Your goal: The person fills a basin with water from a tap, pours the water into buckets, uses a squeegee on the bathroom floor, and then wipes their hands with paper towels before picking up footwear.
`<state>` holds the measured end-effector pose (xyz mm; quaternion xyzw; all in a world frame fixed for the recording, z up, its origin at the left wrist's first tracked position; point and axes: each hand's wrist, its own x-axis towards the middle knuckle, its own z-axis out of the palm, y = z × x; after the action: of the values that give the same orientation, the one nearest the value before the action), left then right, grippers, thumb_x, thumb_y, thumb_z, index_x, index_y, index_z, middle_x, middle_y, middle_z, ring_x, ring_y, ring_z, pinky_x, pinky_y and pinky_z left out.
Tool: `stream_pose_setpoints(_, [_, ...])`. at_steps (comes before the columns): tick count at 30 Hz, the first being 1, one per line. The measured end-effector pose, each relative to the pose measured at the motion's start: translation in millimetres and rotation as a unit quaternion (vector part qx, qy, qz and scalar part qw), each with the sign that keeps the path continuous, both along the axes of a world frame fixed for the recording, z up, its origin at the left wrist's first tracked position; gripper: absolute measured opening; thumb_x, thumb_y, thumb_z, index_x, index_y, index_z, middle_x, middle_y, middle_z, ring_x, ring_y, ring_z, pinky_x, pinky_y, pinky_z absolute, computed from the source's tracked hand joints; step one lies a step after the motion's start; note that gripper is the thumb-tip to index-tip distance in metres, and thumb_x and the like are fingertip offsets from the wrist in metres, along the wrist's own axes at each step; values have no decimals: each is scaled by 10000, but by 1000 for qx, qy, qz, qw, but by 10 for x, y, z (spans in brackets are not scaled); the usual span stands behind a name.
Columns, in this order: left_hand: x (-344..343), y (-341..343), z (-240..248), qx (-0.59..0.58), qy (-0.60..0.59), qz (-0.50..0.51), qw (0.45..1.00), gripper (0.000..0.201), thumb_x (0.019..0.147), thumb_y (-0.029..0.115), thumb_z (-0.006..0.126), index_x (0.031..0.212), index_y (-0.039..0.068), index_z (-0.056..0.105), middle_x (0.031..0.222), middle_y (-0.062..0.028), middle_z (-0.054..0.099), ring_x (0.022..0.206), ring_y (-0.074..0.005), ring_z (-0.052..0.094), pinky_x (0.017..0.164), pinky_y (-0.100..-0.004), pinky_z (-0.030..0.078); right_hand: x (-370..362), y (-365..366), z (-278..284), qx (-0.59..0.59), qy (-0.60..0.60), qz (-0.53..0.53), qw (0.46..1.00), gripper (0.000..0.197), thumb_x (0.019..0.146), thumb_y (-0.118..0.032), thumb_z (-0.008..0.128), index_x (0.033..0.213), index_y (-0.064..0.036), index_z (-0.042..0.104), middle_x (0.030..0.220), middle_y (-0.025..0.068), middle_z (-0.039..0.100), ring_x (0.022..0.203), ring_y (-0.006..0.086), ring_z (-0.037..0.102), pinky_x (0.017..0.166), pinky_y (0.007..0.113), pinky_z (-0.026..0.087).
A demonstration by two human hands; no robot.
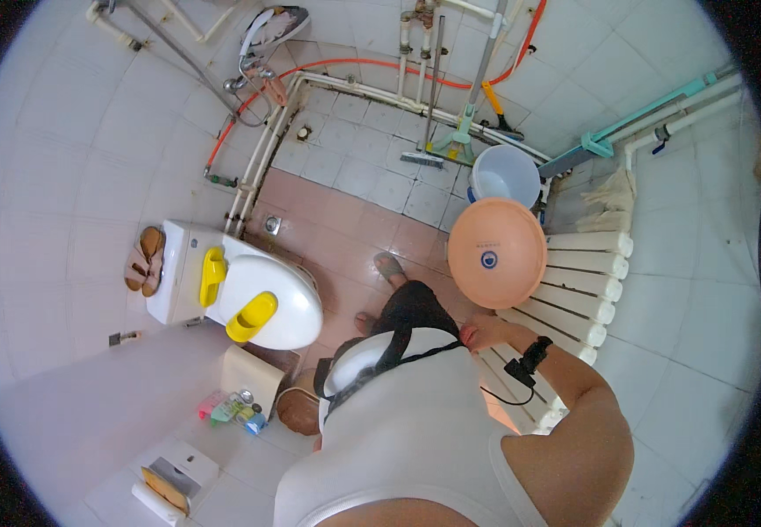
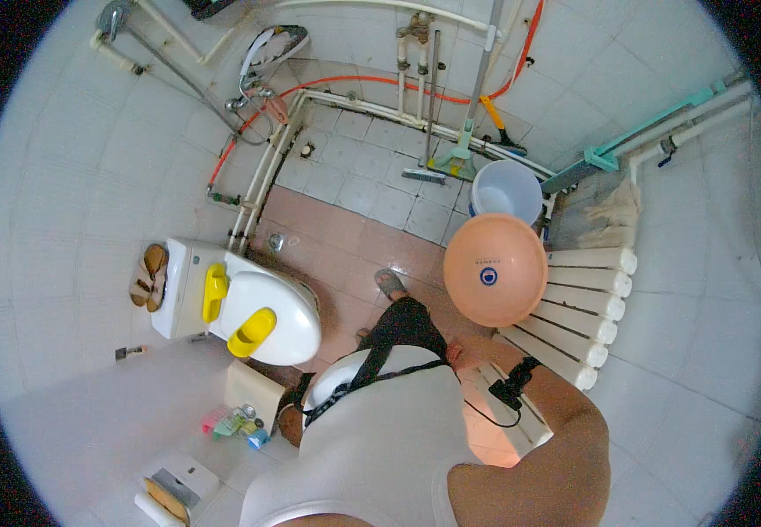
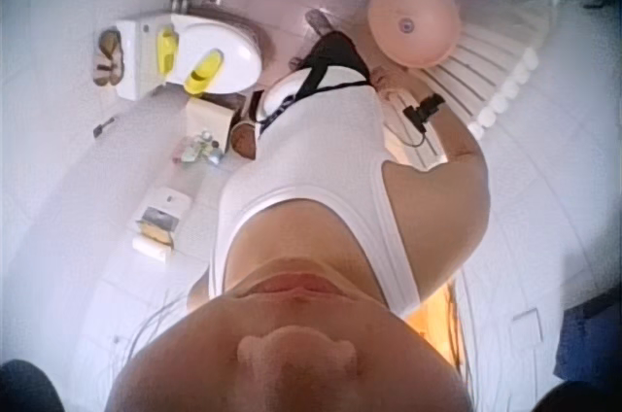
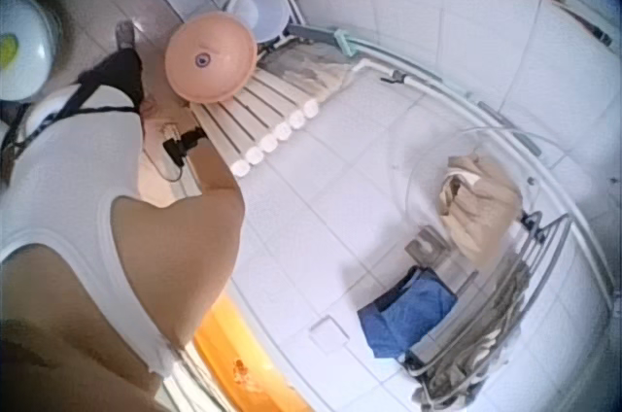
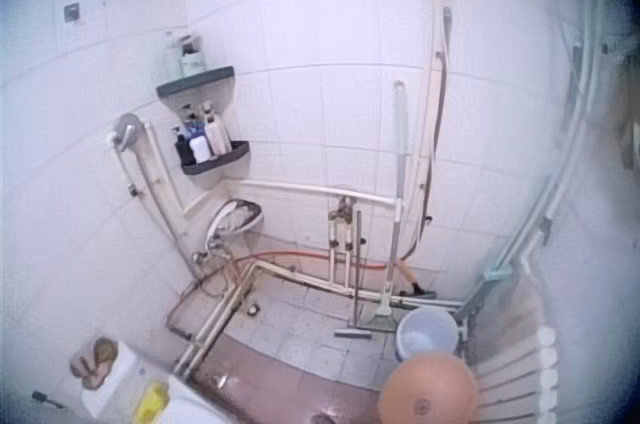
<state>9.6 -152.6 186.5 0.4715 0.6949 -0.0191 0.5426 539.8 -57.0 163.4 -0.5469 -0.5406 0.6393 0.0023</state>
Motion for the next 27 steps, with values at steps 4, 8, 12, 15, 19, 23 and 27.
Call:
stream_pose_setpoints(4, [74,-61,65,2,-36,30,999,472,772,97,646,1182,-6,435,1104,-118,572,985,-213,554,794,-299,474,5,-370,-311,-40,-18,72,996,143,724,-187,598,793,-99,688,731,72,653,652,205,566,593,337,425])
stream_pose_setpoints(8, [96,-199,144,2,-67,78,995,414,777,70,633,1148,-7,467,1079,-106,584,967,-196,558,783,-290,476,-161,-404,3,13,-55,132,990,193,776,-233,572,728,-55,629,764,137,652,726,261,617,628,361,469])
stream_pose_setpoints(12, [143,-346,249,-4,-110,127,986,357,782,44,621,1114,-7,499,1055,-94,595,950,-180,562,772,-281,477,-314,-366,432,-154,-73,37,985,226,775,-256,612,737,-43,675,680,66,637,626,149,541,595,307,426])
stream_pose_setpoints(15, [192,-474,366,-14,-144,180,973,317,786,24,612,1088,-8,523,1037,-84,604,937,-168,565,764,-274,478,-347,-297,834,-237,-32,47,970,260,755,-279,667,709,-24,689,679,75,660,627,129,573,605,291,456])
stream_pose_setpoints(19, [214,-626,590,-38,-191,243,950,267,791,-2,600,1054,-8,554,1013,-72,615,919,-151,569,753,-266,479,-531,-353,1180,-224,-42,188,955,193,737,-228,692,739,-36,701,685,70,677,622,132,605,568,310,464])
stream_pose_setpoints(23, [181,-746,879,-82,-255,297,917,225,796,-28,588,1020,-9,586,989,-60,627,901,-135,573,742,-257,481,-705,-336,1462,-165,-52,290,941,166,739,-146,642,755,19,654,653,159,628,568,233,576,542,345,441])
stream_pose_setpoints(27, [-161,-772,1243,-145,-336,321,874,195,802,-55,575,987,-9,618,965,-48,638,884,-118,577,731,-248,482,-780,-110,1880,-121,-19,309,943,139,728,-130,594,709,1,636,650,173,606,560,276,557,550,355,440])
